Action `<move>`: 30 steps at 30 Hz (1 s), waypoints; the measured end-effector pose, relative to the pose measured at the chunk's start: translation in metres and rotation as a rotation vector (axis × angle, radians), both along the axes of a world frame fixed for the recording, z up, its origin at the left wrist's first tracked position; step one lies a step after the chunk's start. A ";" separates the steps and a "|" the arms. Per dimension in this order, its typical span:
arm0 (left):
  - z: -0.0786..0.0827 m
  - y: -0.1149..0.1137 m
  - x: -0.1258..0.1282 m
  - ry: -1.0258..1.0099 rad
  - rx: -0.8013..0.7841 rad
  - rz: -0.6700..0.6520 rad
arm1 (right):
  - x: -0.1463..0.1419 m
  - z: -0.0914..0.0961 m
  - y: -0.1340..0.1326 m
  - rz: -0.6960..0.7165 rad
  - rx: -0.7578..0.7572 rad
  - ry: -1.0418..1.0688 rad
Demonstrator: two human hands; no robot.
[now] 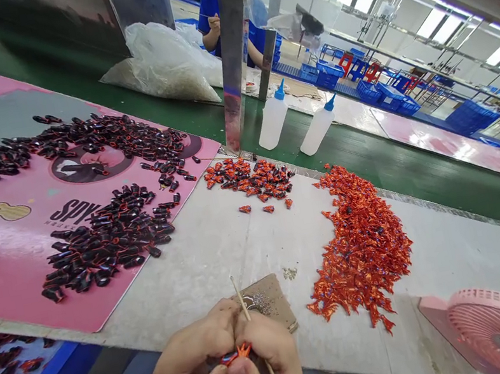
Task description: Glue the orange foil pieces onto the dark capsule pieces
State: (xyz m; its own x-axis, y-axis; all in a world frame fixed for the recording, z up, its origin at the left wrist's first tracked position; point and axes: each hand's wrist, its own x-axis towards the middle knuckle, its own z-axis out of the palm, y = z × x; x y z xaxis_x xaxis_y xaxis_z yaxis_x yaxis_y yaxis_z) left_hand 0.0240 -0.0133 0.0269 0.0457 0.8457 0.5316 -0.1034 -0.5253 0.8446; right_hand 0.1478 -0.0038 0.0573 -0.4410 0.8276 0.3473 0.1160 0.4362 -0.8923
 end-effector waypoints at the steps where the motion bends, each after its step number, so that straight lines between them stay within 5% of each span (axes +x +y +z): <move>1: 0.001 0.000 -0.001 0.012 0.019 0.017 | -0.001 0.000 -0.001 0.004 -0.031 0.041; 17: 0.005 0.003 -0.007 0.256 0.205 0.180 | -0.001 -0.015 -0.007 0.007 -0.319 0.213; 24: 0.008 0.004 -0.005 0.255 0.199 0.153 | 0.001 -0.012 -0.012 -0.048 -0.776 0.413; 30: 0.010 0.004 -0.005 0.250 0.259 0.253 | -0.002 -0.011 -0.016 -0.200 -0.844 0.461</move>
State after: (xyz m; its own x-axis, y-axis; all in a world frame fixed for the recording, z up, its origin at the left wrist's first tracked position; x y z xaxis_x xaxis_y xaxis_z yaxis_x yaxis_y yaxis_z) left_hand 0.0191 -0.0097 0.0367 0.0085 0.6868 0.7268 0.2470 -0.7057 0.6640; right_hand 0.1453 -0.0194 0.0467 -0.2357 0.9278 -0.2892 -0.3194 -0.3551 -0.8786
